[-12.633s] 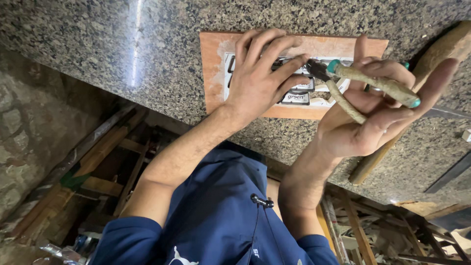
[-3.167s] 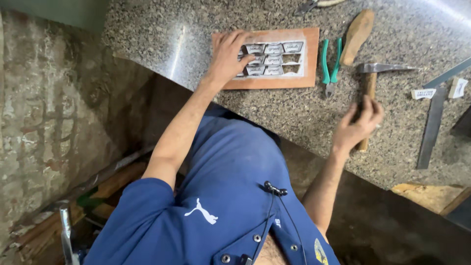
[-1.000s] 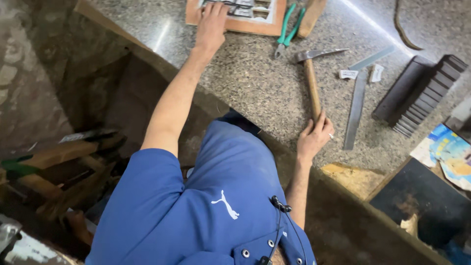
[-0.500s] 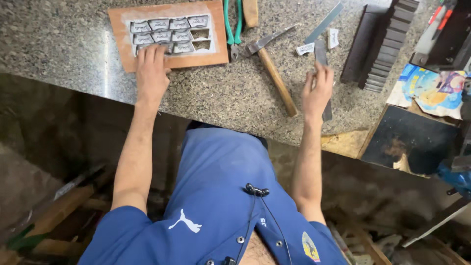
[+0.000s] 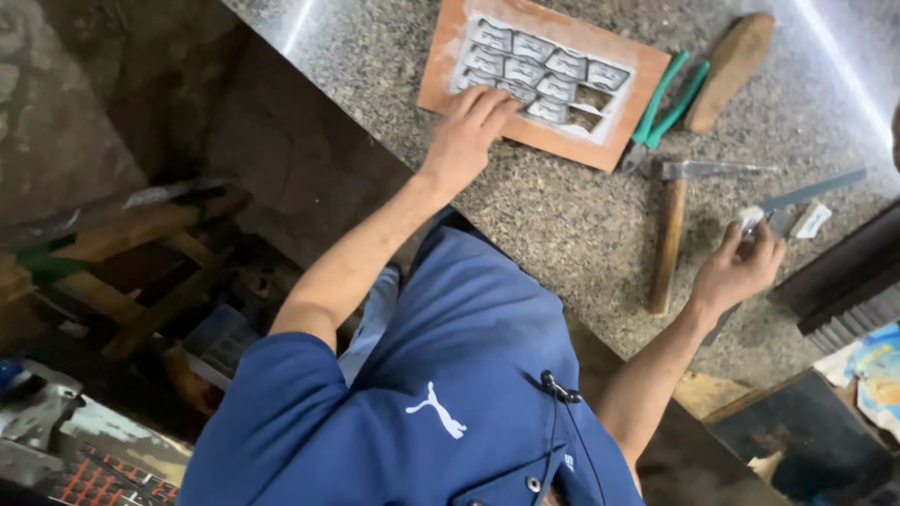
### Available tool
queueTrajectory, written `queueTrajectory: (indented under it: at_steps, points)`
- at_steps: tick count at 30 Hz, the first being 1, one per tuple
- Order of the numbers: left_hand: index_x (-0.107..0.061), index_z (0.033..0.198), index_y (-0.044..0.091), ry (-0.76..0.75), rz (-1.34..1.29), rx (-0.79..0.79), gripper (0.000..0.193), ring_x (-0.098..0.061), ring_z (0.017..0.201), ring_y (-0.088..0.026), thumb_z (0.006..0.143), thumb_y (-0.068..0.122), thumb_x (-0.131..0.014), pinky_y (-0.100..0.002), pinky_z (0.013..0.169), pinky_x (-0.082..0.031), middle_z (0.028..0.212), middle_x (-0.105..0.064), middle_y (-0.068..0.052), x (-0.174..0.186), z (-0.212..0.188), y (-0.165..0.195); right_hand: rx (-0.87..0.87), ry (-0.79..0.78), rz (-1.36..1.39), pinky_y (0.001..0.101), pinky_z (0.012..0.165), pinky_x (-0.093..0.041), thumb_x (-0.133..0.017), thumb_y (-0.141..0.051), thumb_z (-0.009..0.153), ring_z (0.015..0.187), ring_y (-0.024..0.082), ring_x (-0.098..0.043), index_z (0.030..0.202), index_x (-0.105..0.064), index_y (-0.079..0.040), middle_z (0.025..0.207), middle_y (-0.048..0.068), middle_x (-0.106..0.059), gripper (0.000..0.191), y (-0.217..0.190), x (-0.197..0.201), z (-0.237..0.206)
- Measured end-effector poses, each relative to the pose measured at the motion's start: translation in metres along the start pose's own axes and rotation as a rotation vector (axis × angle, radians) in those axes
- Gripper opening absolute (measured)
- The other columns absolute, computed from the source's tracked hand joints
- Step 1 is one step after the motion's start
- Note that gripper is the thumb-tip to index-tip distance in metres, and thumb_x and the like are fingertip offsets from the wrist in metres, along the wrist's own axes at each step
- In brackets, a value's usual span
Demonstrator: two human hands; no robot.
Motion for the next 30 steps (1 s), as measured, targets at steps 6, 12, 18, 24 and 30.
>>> queueTrajectory:
  at_steps: [6,12,18,24,30]
  points:
    - [-0.060,0.139,0.007,0.073,0.018,0.096,0.052,-0.049,0.134,-0.030,0.088,-0.003,-0.063,-0.043,0.116,-0.045,0.139,-0.056,-0.007,-0.023,-0.005,0.008,-0.074,-0.069,0.457,0.0274,0.070,-0.056,-0.072,-0.003,0.115,0.079,0.015,-0.069,0.131,-0.067,0.007,0.111,0.009,-0.070,0.020,-0.071,-0.005,-0.022]
    - [-0.057,0.142,0.006,0.130,0.008,0.132,0.056,-0.046,0.137,-0.033,0.087,-0.004,-0.065,-0.046,0.120,-0.042,0.142,-0.052,-0.009,-0.038,-0.007,0.026,0.198,-0.264,0.390,0.0255,0.065,-0.067,-0.070,0.006,0.106,0.088,0.021,-0.075,0.129,-0.067,0.011,0.126,0.017,-0.060,0.024,-0.175,-0.014,-0.006]
    - [-0.058,0.137,0.006,0.213,-0.036,0.127,0.051,-0.051,0.136,-0.028,0.087,0.001,-0.068,-0.050,0.122,-0.040,0.141,-0.059,-0.008,-0.012,-0.012,0.032,0.077,-0.544,0.699,0.0326,0.086,-0.065,-0.064,0.010,0.105,0.100,0.023,-0.078,0.131,-0.062,0.012,0.132,0.016,-0.058,0.026,-0.231,-0.033,-0.006]
    - [-0.062,0.136,0.009,0.226,-0.466,0.387,0.040,-0.068,0.123,-0.027,0.098,0.012,-0.075,-0.039,0.110,-0.053,0.129,-0.070,-0.008,0.027,-0.030,0.025,-0.189,-0.703,0.853,0.0281,0.075,-0.063,-0.066,0.010,0.104,0.087,0.020,-0.075,0.135,-0.061,0.009,0.119,0.017,-0.069,0.031,-0.264,-0.049,-0.006]
    - [-0.053,0.147,0.002,0.043,-1.576,0.455,0.042,-0.066,0.127,-0.018,0.107,0.009,-0.065,-0.033,0.110,-0.056,0.137,-0.068,-0.008,0.009,-0.020,0.041,0.073,-0.707,0.654,0.0292,0.082,-0.067,-0.080,0.010,0.095,0.099,0.018,-0.076,0.132,-0.061,0.007,0.120,0.013,-0.066,0.042,-0.310,-0.044,-0.011]
Point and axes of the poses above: each hand's wrist, its own z-axis towards the middle knuckle, its own x-axis out of the back of the hand, y = z × x, the point moved 3 cm from there along z, towards the middle knuckle
